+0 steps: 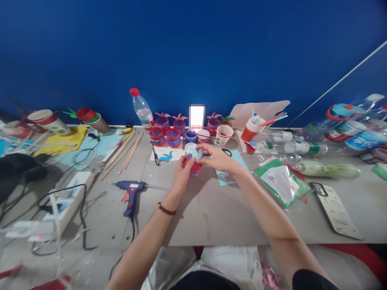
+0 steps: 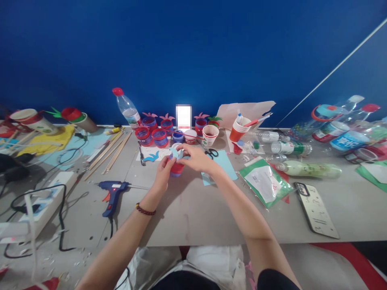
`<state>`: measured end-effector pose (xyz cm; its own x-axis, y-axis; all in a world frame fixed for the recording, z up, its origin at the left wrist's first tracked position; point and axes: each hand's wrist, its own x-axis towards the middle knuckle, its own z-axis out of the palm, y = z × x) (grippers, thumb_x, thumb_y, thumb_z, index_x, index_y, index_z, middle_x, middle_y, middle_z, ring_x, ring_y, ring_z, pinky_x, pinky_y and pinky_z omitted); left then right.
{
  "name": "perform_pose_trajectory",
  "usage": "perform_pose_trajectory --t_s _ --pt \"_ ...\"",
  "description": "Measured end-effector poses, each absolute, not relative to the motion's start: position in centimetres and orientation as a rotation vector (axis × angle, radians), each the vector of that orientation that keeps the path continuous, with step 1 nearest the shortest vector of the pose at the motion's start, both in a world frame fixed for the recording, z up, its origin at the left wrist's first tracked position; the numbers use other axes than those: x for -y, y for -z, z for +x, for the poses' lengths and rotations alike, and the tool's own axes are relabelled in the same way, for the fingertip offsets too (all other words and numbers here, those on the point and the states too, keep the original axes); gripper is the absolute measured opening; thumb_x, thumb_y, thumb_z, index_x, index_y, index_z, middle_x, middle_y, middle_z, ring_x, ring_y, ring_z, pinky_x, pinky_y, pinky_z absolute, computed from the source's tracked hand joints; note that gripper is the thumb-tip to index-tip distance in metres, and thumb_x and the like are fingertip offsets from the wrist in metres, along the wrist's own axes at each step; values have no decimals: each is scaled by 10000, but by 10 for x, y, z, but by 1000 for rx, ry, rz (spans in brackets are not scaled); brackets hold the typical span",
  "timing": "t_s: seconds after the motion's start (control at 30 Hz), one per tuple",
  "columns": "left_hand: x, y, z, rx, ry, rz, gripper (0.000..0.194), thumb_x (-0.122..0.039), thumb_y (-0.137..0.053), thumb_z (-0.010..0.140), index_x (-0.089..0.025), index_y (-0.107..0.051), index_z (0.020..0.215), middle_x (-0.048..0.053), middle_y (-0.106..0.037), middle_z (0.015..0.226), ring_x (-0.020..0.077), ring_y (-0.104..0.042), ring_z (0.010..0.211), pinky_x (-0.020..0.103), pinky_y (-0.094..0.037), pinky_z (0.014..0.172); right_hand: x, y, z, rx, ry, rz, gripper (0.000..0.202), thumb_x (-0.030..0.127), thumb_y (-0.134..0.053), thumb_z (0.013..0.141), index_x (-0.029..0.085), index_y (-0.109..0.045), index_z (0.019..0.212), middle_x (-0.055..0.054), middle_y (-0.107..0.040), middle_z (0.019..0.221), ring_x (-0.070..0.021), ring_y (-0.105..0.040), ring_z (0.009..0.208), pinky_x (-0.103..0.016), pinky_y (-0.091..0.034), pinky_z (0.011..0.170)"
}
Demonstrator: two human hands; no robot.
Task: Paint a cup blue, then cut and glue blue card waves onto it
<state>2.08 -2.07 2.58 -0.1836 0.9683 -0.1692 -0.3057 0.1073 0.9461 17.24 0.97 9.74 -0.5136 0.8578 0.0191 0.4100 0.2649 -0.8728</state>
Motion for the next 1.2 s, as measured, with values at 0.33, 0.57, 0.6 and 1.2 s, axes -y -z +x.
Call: perform_pose_trajectory --t_s 0.33,0.57,0.6,1.2 --pt "22 -23 19 -1102 -1338 799 507 -584 -724 659 -196 -614 966 37 -674 908 178 -633 815 268 -482 685 -17 -101 182 2104 -1232 -1079 260 425 -623 817 172 -658 866 -10 -648 830 -145 -569 762 -268 -433 717" --pt "22 -22 19 -1095 -1334 794 544 -568 -763 615 -191 -609 976 38 -670 911 178 -635 822 280 -502 712 -17 -102 183 2169 -1223 -1107 288 453 -642 795 169 -685 816 6 -630 753 -129 -520 693 -246 -387 663" --pt "21 -22 20 -1103 -1339 796 538 -553 -774 607 -189 -612 969 37 -670 906 174 -633 817 279 -501 717 -17 -102 183 2173 -1225 -1105 292 456 -643 793 168 -686 816 6 -630 750 -129 -518 691 -245 -385 659" --pt "21 -19 21 -1167 -1420 893 412 -489 -736 661 -188 -612 912 27 -664 860 170 -613 790 282 -475 734 -18 -102 184 2253 -1167 -1137 262 414 -607 820 169 -686 768 16 -592 678 -117 -484 644 -240 -373 633"
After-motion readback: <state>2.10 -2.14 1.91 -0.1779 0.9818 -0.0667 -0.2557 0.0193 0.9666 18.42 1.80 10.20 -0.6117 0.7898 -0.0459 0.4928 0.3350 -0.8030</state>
